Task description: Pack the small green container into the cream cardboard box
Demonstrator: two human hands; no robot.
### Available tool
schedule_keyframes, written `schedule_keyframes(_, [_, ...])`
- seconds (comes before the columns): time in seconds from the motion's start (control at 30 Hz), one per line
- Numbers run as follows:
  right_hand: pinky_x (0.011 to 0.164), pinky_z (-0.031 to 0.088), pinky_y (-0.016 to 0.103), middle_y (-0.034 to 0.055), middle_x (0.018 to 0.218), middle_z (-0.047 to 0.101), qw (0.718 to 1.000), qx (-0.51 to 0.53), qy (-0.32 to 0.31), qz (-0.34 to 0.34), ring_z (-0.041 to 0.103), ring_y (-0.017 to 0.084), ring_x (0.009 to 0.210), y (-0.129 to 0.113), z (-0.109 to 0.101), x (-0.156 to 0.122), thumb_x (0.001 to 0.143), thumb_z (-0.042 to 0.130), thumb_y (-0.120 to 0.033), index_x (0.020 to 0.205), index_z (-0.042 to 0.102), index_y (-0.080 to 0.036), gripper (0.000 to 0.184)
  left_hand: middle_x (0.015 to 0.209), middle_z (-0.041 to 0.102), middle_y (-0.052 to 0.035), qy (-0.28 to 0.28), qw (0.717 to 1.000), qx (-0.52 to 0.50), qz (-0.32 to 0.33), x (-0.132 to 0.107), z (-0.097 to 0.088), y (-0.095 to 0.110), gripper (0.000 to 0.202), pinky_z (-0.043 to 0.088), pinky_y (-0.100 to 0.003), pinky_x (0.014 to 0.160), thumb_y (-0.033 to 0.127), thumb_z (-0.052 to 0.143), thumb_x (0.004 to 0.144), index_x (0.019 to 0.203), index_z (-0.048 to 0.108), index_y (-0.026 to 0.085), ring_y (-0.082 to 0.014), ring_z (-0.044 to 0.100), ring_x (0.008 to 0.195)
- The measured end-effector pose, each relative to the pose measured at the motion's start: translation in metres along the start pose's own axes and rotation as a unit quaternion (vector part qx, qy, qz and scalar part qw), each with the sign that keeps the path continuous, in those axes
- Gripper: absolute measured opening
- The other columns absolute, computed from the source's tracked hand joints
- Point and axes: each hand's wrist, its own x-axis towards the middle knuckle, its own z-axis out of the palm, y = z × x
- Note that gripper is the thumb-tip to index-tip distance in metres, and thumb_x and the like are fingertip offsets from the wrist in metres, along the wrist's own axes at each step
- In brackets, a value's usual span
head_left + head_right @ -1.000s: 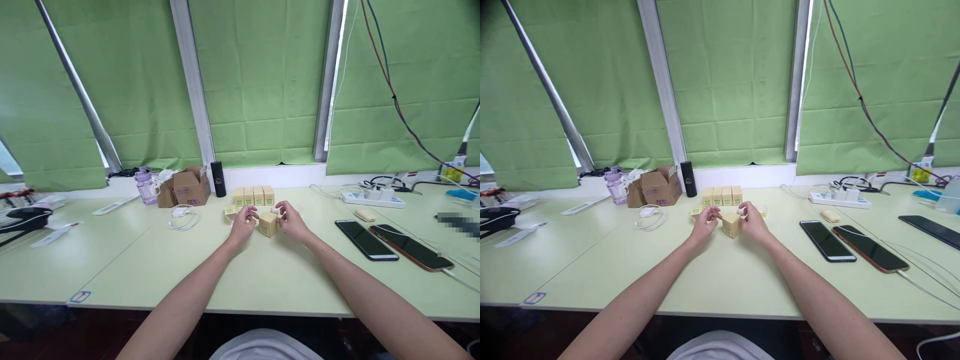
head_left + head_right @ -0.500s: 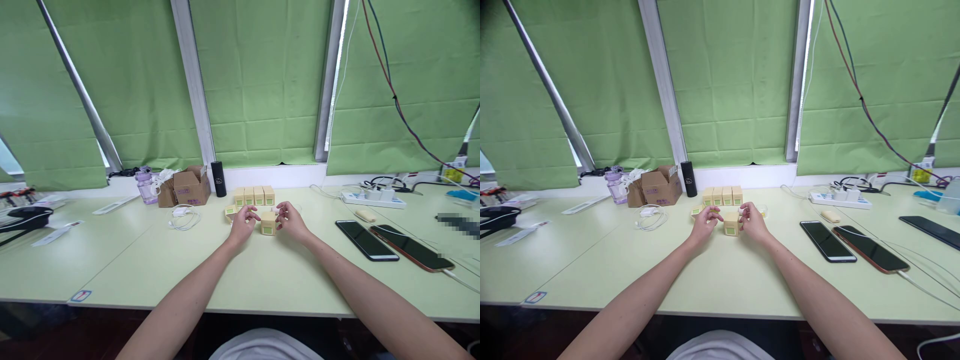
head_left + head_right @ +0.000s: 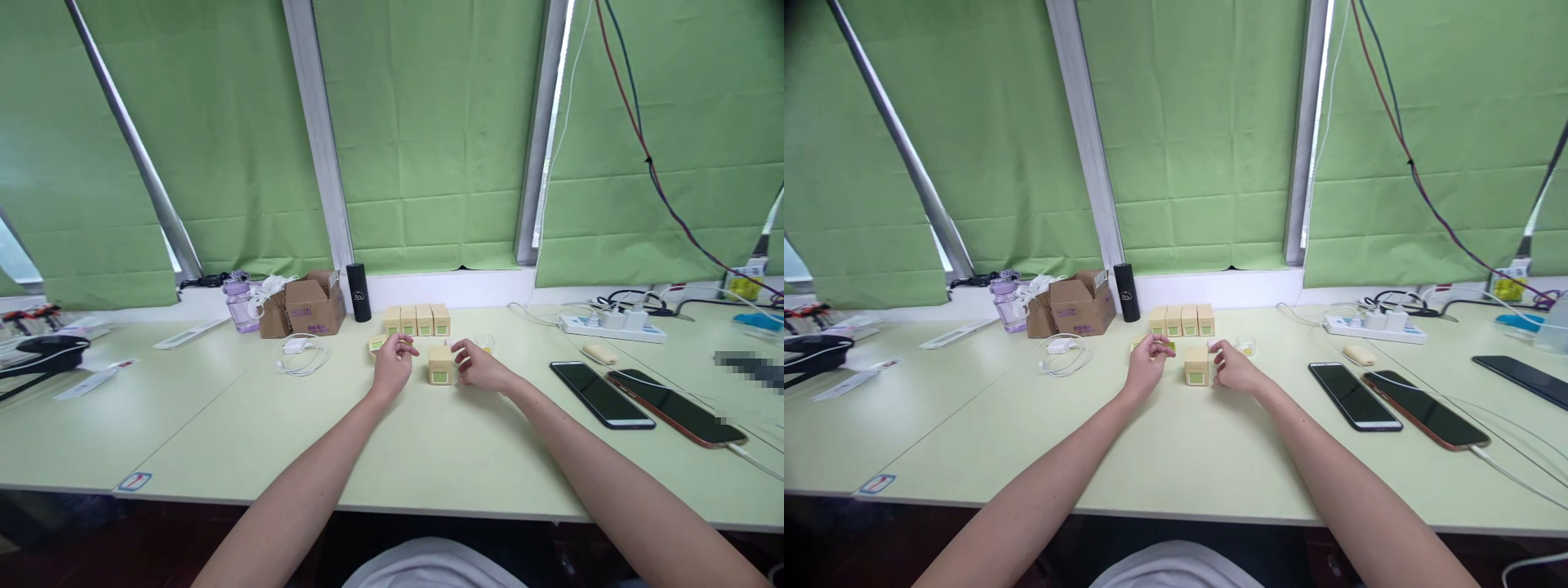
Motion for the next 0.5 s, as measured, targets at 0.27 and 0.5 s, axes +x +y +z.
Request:
schedule_keyframes(0.27, [0.073, 0.055, 0.032, 0.0071, 0.128, 0.059, 0.998, 0.006, 0.022, -0.058, 0.061, 0.016, 0.086, -0.009, 0.006, -0.004, 0.062, 0.083, -0.020, 0.120, 0.054, -0.026, 0.065, 0.078, 0.077, -0.0007, 0.022, 1.000, -0.008, -0.002, 0.003, -0.001, -0.004, 0.033, 0.048, -0.032, 0.080, -0.002, 0.053, 0.072, 0.095, 0.063, 0.020, -0.0193, 0.072, 0.082])
schedule_keyframes(0.5, [0.071, 0.054, 0.031, 0.0016, 0.111, 0.064, 0.996, -0.004, 0.053, -0.074, 0.061, 0.013, 0.075, -0.013, 0.013, 0.010, 0.060, 0.083, -0.014, 0.112, 0.057, -0.024, 0.059, 0.079, 0.077, -0.0004, 0.019, 1.000, -0.007, -0.009, 0.004, 0.000, -0.009, 0.033, 0.048, -0.030, 0.077, -0.001, 0.053, 0.074, 0.097, 0.062, 0.021, -0.0185, 0.071, 0.079])
